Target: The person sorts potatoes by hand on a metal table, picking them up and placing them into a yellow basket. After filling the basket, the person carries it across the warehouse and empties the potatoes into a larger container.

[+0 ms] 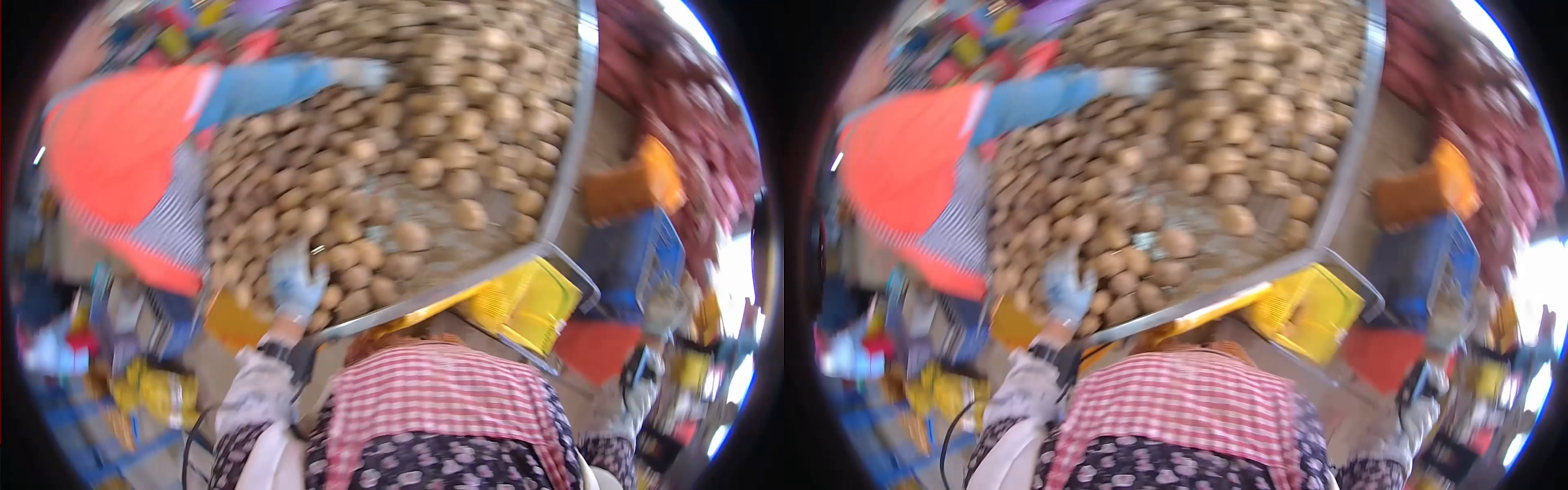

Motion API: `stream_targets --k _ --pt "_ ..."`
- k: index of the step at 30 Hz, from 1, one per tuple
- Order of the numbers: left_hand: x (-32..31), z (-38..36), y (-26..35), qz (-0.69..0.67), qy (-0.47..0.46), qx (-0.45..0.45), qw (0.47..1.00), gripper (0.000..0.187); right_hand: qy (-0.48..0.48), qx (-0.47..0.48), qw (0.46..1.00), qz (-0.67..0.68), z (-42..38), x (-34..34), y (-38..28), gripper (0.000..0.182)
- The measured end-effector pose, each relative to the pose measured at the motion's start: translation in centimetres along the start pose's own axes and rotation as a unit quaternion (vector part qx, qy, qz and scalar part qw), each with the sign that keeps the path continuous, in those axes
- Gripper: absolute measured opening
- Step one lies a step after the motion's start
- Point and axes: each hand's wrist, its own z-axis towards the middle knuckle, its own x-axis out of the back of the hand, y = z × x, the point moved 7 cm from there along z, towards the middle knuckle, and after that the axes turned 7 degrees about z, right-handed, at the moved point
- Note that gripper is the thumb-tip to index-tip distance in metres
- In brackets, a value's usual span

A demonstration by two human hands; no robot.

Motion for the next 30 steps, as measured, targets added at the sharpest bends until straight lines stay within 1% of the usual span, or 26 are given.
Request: stream_targets --k 1,2,3,4,5,6,7,8,9,10,11,12,13,14,16,17,18,19,20,21,22,24,26,28,29,30 --pt "-1.1 -0.3 -0.6 -0.010 -0.002 0.007 1.000 0.066 0.064 0.108 0.973 -0.194 1.9 -0.8 4.3 0.049" --pt "-1.3 -0.8 -1.0 -0.001 0.033 0.024 0.999 0.070 0.105 0.220 0.890 -0.385 2.0 -2.6 9.0 0.049" --pt "-1.3 -1.2 -1.6 -0.018 0.065 0.022 0.997 0.074 -0.014 0.060 0.915 -0.398 3.6 -2.8 16.7 0.047" --pt "-1.2 -1.4 -1.7 -0.021 0.083 0.025 0.996 0.076 -0.132 -0.093 0.906 -0.392 3.3 -2.7 23.7 0.045" --pt "-1.3 -1.6 -2.4 -0.038 0.104 0.042 0.993 0.075 -0.048 -0.001 0.825 -0.563 3.7 -0.2 26.9 0.042" --pt "-1.3 -2.1 -3.1 -0.058 0.126 0.056 0.989 0.074 0.034 0.097 0.700 -0.707 3.5 1.0 30.0 0.041" --pt "-0.1 -2.7 -4.0 -0.087 0.176 0.094 0.976 0.071 -0.057 0.097 0.629 -0.769 2.6 -0.6 36.1 0.041" --pt "0.0 -3.8 -6.1 -0.139 0.222 0.206 0.943 0.068 -0.145 0.099 0.548 -0.818 1.5 -2.0 41.6 0.042" --pt "0.5 -5.0 -8.0 -0.245 0.251 0.306 0.885 0.067 -0.236 0.086 0.467 -0.848 0.7 -2.1 45.3 0.046" --pt "0.6 -6.4 -9.8 -0.345 0.269 0.402 0.804 0.066 -0.322 0.066 0.376 -0.867 -0.1 -2.0 48.7 0.051" --pt "0.2 -7.7 -11.2 -0.349 0.264 0.411 0.799 0.066 -0.380 0.070 0.348 -0.854 -1.1 -2.6 51.8 0.058" --pt "-0.1 -9.9 -13.6 -0.382 0.307 0.468 0.735 0.067 -0.441 0.072 0.320 -0.836 -2.0 -3.0 54.9 0.065" --pt "-0.7 -11.8 -15.0 -0.409 0.351 0.518 0.664 0.069 -0.459 0.058 0.293 -0.837 -2.4 -3.0 57.1 0.069" --pt "-0.8 -12.3 -14.6 -0.408 0.350 0.526 0.659 0.069 -0.476 0.044 0.267 -0.837 -2.9 -2.7 58.9 0.074" --pt "-0.8 -9.9 -11.8 -0.435 0.199 0.447 0.756 0.080 -0.520 0.017 0.248 -0.817 -3.3 -2.2 62.5 0.078" --pt "1.6 -7.5 -8.8 -0.355 0.096 0.344 0.864 0.088 -0.560 -0.004 0.232 -0.796 -3.9 -1.6 64.3 0.082" --pt "3.1 -6.1 -5.8 -0.263 -0.012 0.228 0.937 0.096 -0.563 -0.009 0.229 -0.794 -4.0 -1.0 65.8 0.082" --pt "2.4 -6.9 -6.1 -0.265 -0.012 0.236 0.935 0.096 -0.582 -0.043 0.203 -0.786 -4.4 0.3 67.2 0.083" --pt "1.9 -7.4 -5.7 -0.130 -0.014 0.178 0.975 0.100 -0.601 -0.076 0.176 -0.776 -4.9 1.6 68.4 0.085" --pt "1.7 -7.6 -5.3 0.009 -0.017 0.115 0.993 0.103 -0.586 -0.106 0.147 -0.790 -5.0 2.7 69.5 0.085" --pt "1.4 -8.2 -6.4 0.008 -0.018 0.120 0.993 0.103 -0.588 -0.109 0.145 -0.788 -5.1 2.9 70.5 0.085" --pt "2.1 -10.7 -11.2 0.089 -0.014 0.281 0.956 0.099 -0.576 -0.100 0.099 -0.805 -5.1 3.3 72.0 0.085" --pt "1.6 -11.1 -12.8 0.084 -0.039 0.305 0.948 0.097 -0.574 -0.096 0.097 -0.807 -5.2 3.7 72.8 0.086" --pt "2.9 -8.7 -10.3 -0.047 0.009 0.187 0.981 0.098 -0.573 -0.081 0.094 -0.810 -5.3 3.9 73.0 0.088" --pt "2.4 -7.7 -8.4 -0.049 -0.035 0.145 0.988 0.092 -0.573 -0.082 0.093 -0.810 -5.4 4.1 73.1 0.088" --pt "1.8 -8.0 -8.7 -0.051 -0.035 0.147 0.987 0.092 -0.570 -0.071 0.116 -0.810 -5.5 3.9 72.9 0.088"
